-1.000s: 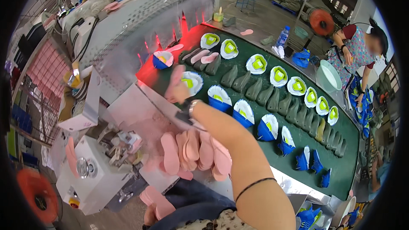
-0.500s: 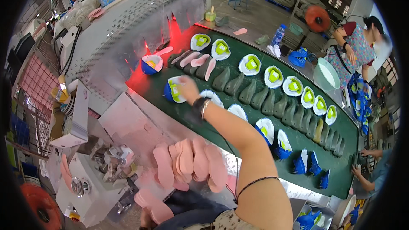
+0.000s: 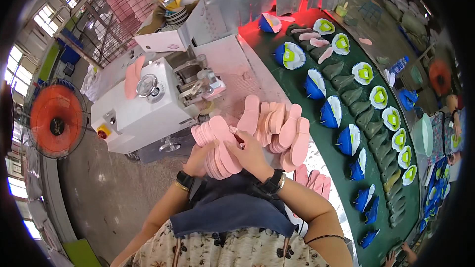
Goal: The person assembles pink slipper insoles onto black slipper soles on a factory assembly line. They pick up pink insoles from a stack, place them onto the black soles moving along the conveyor belt, and occasionally retrieve more insoles from large white sacks. The process involves repetitive placement of the insole components onto the base footwear.
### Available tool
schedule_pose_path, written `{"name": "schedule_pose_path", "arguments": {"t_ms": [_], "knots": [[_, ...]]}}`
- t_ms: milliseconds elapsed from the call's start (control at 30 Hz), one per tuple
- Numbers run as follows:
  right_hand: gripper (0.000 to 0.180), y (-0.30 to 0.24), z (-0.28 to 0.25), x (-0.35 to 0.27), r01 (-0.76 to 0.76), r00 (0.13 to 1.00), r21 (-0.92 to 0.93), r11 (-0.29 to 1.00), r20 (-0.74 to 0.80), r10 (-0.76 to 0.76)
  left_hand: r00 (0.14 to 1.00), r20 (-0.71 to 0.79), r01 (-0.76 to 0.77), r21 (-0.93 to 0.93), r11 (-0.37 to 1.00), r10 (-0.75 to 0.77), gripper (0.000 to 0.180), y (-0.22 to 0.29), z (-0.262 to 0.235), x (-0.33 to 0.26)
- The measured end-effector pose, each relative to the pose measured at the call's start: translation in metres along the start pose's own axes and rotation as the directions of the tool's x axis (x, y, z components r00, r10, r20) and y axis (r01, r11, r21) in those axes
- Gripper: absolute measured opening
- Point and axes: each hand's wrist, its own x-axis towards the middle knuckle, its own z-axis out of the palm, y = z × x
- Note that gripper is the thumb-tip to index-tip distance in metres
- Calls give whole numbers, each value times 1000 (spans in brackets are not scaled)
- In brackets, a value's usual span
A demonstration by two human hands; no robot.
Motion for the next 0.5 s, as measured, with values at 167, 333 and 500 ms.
{"name": "schedule_pose_path", "arguments": {"t_ms": [167, 333, 500], "knots": [[36, 38, 3, 35, -147, 989, 399, 905, 89, 122, 999, -27, 42, -149, 988, -47, 37, -12, -19, -17], [47, 71, 7, 122, -173, 977, 216, 961, -88, 195, 988, -1, 147, -265, 953, -153, 37, -16, -35, -50], [57, 41, 7, 171, -225, 962, 195, 955, -114, 250, 962, 54, 272, -287, 918, -268, 40, -34, -44, -60]]}}
